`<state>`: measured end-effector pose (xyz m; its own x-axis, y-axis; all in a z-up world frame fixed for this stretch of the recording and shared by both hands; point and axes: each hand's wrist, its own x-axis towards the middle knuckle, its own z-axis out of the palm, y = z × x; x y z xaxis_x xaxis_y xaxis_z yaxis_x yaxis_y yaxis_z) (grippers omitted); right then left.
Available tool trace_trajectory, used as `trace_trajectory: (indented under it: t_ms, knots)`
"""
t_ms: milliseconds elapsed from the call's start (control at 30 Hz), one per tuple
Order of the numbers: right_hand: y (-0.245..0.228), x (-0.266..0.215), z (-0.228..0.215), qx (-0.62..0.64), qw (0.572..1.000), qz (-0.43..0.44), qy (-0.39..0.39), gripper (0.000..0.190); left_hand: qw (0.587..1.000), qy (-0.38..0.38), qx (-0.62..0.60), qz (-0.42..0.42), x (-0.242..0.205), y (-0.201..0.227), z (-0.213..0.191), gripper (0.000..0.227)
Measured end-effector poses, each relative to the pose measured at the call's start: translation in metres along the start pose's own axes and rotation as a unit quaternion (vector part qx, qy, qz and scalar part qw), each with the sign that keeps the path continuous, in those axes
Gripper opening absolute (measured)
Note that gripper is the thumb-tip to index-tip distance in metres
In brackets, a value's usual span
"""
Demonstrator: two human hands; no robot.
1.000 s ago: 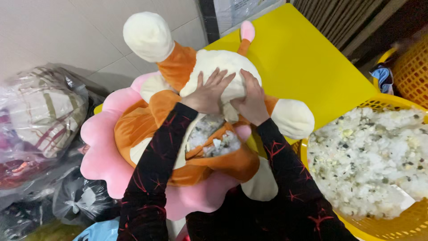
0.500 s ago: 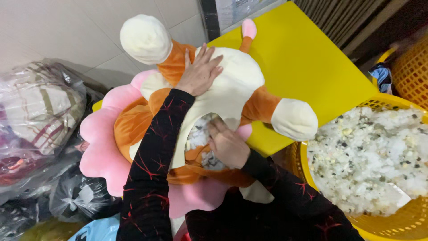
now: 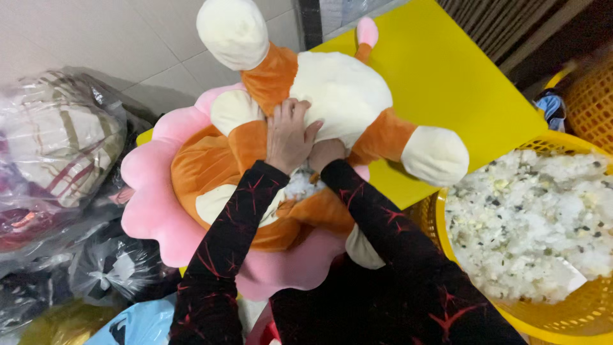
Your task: The person repeatedly scoops white stuffing from a yellow basket and packs it into the torso of a large orange and white plush toy. They press and smooth the material into the opening to fill the body.
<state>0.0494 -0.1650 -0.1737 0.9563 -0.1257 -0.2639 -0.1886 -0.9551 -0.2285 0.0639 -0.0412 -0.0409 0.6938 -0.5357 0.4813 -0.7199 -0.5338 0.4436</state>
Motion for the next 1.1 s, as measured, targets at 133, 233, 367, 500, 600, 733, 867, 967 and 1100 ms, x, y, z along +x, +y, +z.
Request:
trace_trajectory:
  t_ms: [133,233,367,500,600,733,867,967,1100]
  knots:
    - [0.048,0.031,0.001,-0.008,0.999,0.052,-0.007,0.031,0.999,-0.014,-0.05,-0.004,-0.015,-0.012,0.02,0.032]
    - [0.061,0.034,-0.016,-0.04,0.998,0.033,0.033,0.032,0.998,-0.036,-0.06,0.008,-0.019,-0.016,0.023,0.038]
    - [0.026,-0.011,-0.044,-0.108,0.984,-0.06,0.127,0.036,0.997,0.009,-0.081,0.013,-0.001,-0.021,0.016,0.04]
    - [0.0,-0.109,-0.095,-0.05,0.936,-0.251,0.241,0.042,0.999,-0.032,-0.039,0.017,0.022,-0.02,-0.002,0.037]
    - [0.016,-0.154,-0.144,0.11,0.937,-0.277,0.182,0.045,0.991,-0.113,0.027,-0.066,0.028,-0.004,-0.016,0.035]
    - [0.066,-0.102,-0.19,0.075,0.971,-0.047,0.223,0.03,0.972,-0.165,0.135,-0.096,0.046,0.023,-0.006,0.027]
    - [0.112,-0.028,-0.163,0.18,0.93,0.084,0.31,0.088,0.994,0.006,0.089,0.068,0.063,0.028,0.021,0.048]
    - [0.137,-0.007,-0.126,0.409,0.866,0.165,0.236,0.126,0.993,-0.026,0.089,0.074,0.05,0.024,0.032,0.094]
    - [0.149,-0.015,-0.092,0.692,0.695,0.165,0.101,0.139,0.982,-0.136,0.124,-0.048,0.032,0.029,0.036,0.131]
